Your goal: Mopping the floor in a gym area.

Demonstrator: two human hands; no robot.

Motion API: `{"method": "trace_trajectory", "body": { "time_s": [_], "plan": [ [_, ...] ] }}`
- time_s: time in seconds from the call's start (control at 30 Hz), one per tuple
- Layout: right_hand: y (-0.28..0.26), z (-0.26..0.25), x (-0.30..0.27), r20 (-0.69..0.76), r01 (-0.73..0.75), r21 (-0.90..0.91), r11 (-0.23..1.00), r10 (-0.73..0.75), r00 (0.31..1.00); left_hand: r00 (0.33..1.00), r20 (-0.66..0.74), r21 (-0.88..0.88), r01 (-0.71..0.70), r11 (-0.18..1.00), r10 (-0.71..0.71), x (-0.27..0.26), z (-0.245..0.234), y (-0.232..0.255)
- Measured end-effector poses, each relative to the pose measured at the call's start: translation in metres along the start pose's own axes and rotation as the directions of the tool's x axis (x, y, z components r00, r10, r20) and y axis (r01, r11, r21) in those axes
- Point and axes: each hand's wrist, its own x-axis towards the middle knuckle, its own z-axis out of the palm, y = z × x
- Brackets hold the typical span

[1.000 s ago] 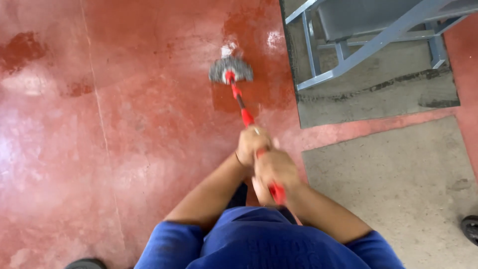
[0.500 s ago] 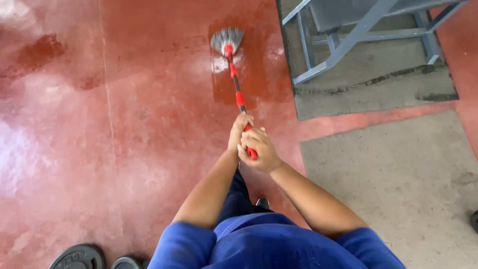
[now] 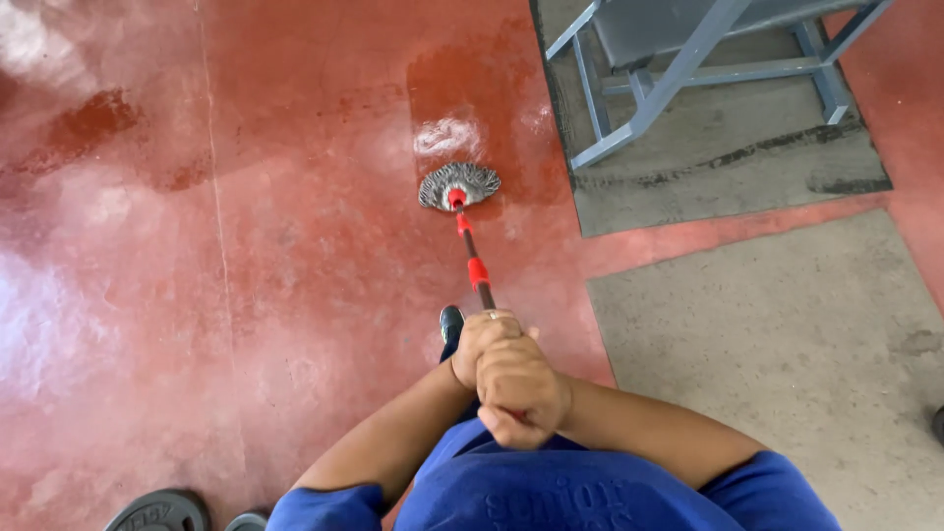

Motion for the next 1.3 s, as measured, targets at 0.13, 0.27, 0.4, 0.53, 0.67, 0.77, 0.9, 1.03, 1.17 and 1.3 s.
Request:
{"method": "trace_trajectory", "body": {
  "time_s": [0.13,0.27,0.4,0.53,0.67,0.77,0.9,1.03,1.17,1.3],
  "plan": [
    [0.063,-0.013,-0.002,-0.043,0.078,-0.040,0.996,-0.080,0.996,0.875,-0.017,-0.295,0.458,0.839,-0.484,-0.014,-0.029,-0.092],
    [0.114,-0.028,-0.038,-0.007,-0.144,-0.181,0.973,0.145,0.989,0.865,0.027,-0.151,0.499,0.853,-0.501,0.007,-0.049,-0.123],
    [0.038,-0.028,0.083,-0.038,-0.223,0.083,0.971,0.227,0.973,0.949,0.031,0.230,0.298,0.926,-0.313,0.074,-0.045,-0.016],
    [0.061,-0.038,0.084,0.178,-0.175,-0.069,0.982,0.184,0.967,0.963,-0.055,0.240,0.271,0.932,-0.266,0.102,-0.051,0.004],
    [0.114,-0.038,0.087,0.052,-0.051,-0.116,0.992,0.058,0.997,0.968,-0.095,0.360,-0.184,0.915,0.232,0.111,-0.079,-0.068],
    [0.151,-0.043,0.110,0.018,-0.082,-0.112,0.990,0.085,0.996,0.982,-0.149,0.304,-0.064,0.951,0.114,0.139,-0.103,-0.088],
    [0.223,-0.045,0.097,-0.034,0.040,-0.225,0.974,-0.049,0.998,0.995,-0.074,0.186,0.084,0.979,-0.071,0.129,-0.154,-0.162],
    [0.241,-0.046,0.104,0.048,-0.037,-0.234,0.972,0.050,0.998,0.961,0.049,0.125,0.264,0.956,-0.272,0.117,-0.172,-0.184],
    [0.204,-0.052,0.138,0.180,-0.168,-0.207,0.964,0.207,0.962,0.957,-0.030,0.221,0.287,0.932,-0.287,0.147,-0.158,-0.130],
    [0.198,-0.051,0.132,0.241,-0.135,0.025,0.991,0.125,0.962,0.858,0.211,0.296,0.399,0.868,-0.467,0.211,-0.174,-0.048]
  ]
}}
